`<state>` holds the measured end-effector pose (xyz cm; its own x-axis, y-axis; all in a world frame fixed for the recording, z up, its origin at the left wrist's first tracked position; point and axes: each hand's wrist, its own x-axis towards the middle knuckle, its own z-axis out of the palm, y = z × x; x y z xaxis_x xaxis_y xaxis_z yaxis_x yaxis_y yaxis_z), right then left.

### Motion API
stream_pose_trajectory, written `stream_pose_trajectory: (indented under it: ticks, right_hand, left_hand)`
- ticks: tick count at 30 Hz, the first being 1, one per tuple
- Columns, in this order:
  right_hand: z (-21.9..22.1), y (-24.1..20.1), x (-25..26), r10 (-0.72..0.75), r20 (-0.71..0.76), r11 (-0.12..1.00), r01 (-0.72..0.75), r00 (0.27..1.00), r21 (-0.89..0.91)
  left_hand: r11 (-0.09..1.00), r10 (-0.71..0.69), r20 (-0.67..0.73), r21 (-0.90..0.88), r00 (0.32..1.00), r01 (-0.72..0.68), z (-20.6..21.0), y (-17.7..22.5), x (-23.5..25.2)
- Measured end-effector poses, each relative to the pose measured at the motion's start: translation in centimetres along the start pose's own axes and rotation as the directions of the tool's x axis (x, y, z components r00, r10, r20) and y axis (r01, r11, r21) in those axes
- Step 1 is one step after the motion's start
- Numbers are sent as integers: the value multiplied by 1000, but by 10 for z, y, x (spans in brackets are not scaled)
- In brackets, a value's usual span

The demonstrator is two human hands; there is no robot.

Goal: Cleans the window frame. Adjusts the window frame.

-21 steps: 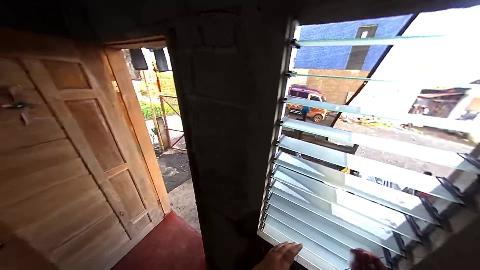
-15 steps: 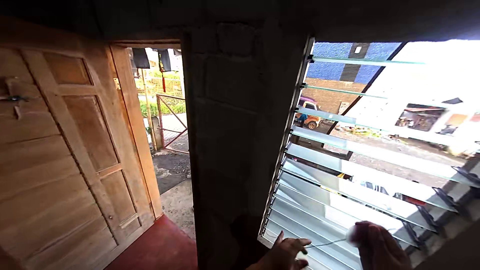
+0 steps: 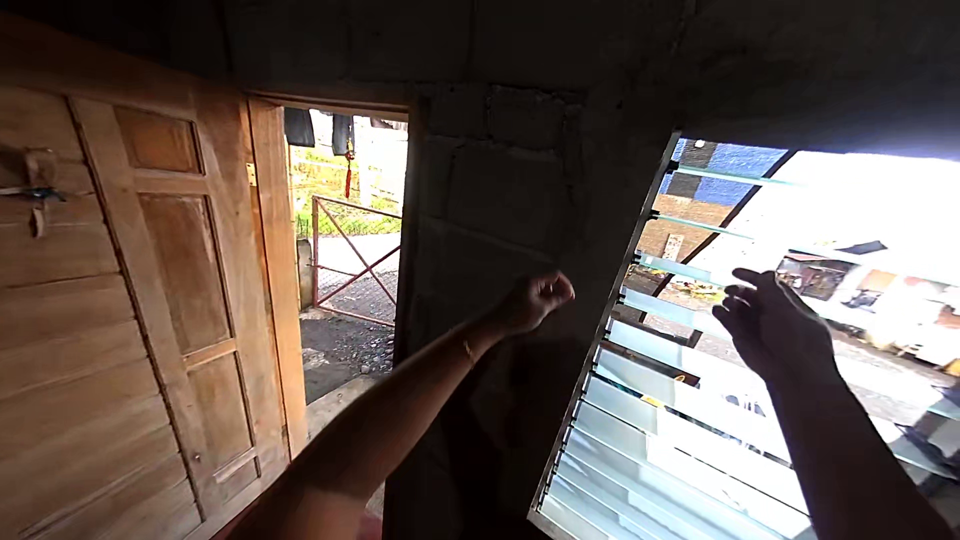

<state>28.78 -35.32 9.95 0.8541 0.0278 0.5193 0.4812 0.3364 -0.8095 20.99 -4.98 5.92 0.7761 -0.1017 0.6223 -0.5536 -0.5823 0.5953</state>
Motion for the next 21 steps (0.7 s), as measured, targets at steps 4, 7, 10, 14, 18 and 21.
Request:
stream_pose_trajectory:
  ticks: [4, 7, 10, 14, 18, 21]
  right_hand:
    - [26, -22, 33, -36, 6, 993, 37, 999, -115]
    - [39, -33, 42, -101, 51, 916, 113, 994, -385]
    - [43, -42, 47, -236, 207, 630, 312, 950, -712]
    - [48, -60, 72, -474, 462, 115, 573, 750, -811]
    - [68, -83, 107, -448, 534, -126, 541, 717, -831]
    - [85, -94, 118, -361, 525, -212, 481, 771, -851]
  left_hand:
    - [983, 180, -90, 50, 980, -176, -43, 1, 82]
    - [973, 231, -127, 43, 965, -227, -71, 16, 124]
    - [973, 229, -205, 13, 951, -232, -88, 30, 155]
    - [993, 120, -380, 53, 917, -108, -92, 42, 198]
    - [993, 5, -521, 101, 853, 56, -84, 55, 236]
    - [987, -68, -595, 78, 801, 141, -77, 62, 258]
